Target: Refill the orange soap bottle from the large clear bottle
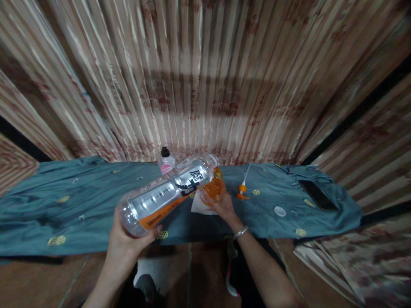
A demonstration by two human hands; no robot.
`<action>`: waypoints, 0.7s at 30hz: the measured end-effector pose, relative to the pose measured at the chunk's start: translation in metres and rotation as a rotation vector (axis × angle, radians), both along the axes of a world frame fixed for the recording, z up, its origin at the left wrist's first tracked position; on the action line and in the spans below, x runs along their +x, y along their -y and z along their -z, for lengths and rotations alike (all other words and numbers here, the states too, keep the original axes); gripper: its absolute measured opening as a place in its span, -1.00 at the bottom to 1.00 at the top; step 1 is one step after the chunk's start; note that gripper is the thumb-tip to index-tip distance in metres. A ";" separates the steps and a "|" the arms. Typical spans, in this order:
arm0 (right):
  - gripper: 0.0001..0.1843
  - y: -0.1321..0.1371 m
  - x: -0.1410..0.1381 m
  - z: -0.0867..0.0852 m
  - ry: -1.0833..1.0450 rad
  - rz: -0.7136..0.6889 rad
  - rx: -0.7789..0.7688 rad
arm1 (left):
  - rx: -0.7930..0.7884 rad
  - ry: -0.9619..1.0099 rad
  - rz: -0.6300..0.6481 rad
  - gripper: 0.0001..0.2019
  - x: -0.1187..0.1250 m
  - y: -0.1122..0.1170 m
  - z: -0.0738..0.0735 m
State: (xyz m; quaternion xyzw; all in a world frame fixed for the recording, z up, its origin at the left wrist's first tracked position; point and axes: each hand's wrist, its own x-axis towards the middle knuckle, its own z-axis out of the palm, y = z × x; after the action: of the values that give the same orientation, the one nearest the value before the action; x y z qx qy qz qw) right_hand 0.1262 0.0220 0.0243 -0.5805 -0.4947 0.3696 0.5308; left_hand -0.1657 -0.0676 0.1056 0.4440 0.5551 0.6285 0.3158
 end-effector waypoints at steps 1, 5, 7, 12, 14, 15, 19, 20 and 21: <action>0.04 0.000 -0.001 -0.002 0.025 0.008 -0.021 | -0.001 0.011 -0.005 0.04 0.001 0.001 -0.001; 0.04 0.003 -0.003 -0.010 0.117 0.024 -0.085 | -0.016 0.062 -0.014 0.10 0.003 0.003 0.000; 0.04 0.003 -0.003 -0.012 0.133 0.018 -0.083 | -0.021 0.069 -0.012 0.10 0.003 0.003 0.001; -0.01 0.002 -0.003 -0.010 0.137 0.011 -0.047 | -0.025 0.076 -0.009 0.11 0.003 0.003 0.001; -0.01 0.001 -0.002 -0.008 0.144 0.018 -0.051 | -0.033 0.082 -0.006 0.13 0.003 0.004 0.001; -0.02 0.001 -0.002 -0.007 0.145 0.019 -0.049 | -0.037 0.082 -0.005 0.14 0.003 0.004 0.001; -0.04 -0.001 -0.001 -0.003 0.123 0.020 -0.016 | -0.031 0.073 -0.009 0.15 0.001 0.003 0.005; -0.03 -0.002 0.000 -0.002 0.115 0.021 -0.014 | -0.027 0.072 -0.009 0.15 0.000 0.003 0.006; -0.03 -0.002 0.000 -0.001 0.108 0.021 -0.015 | -0.025 0.069 -0.009 0.16 0.000 0.002 0.006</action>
State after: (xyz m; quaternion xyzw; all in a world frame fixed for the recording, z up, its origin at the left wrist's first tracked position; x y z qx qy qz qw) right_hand 0.1262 0.0238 0.0258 -0.6088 -0.5137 0.3357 0.5028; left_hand -0.1658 -0.0701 0.0993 0.4156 0.5535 0.6379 0.3377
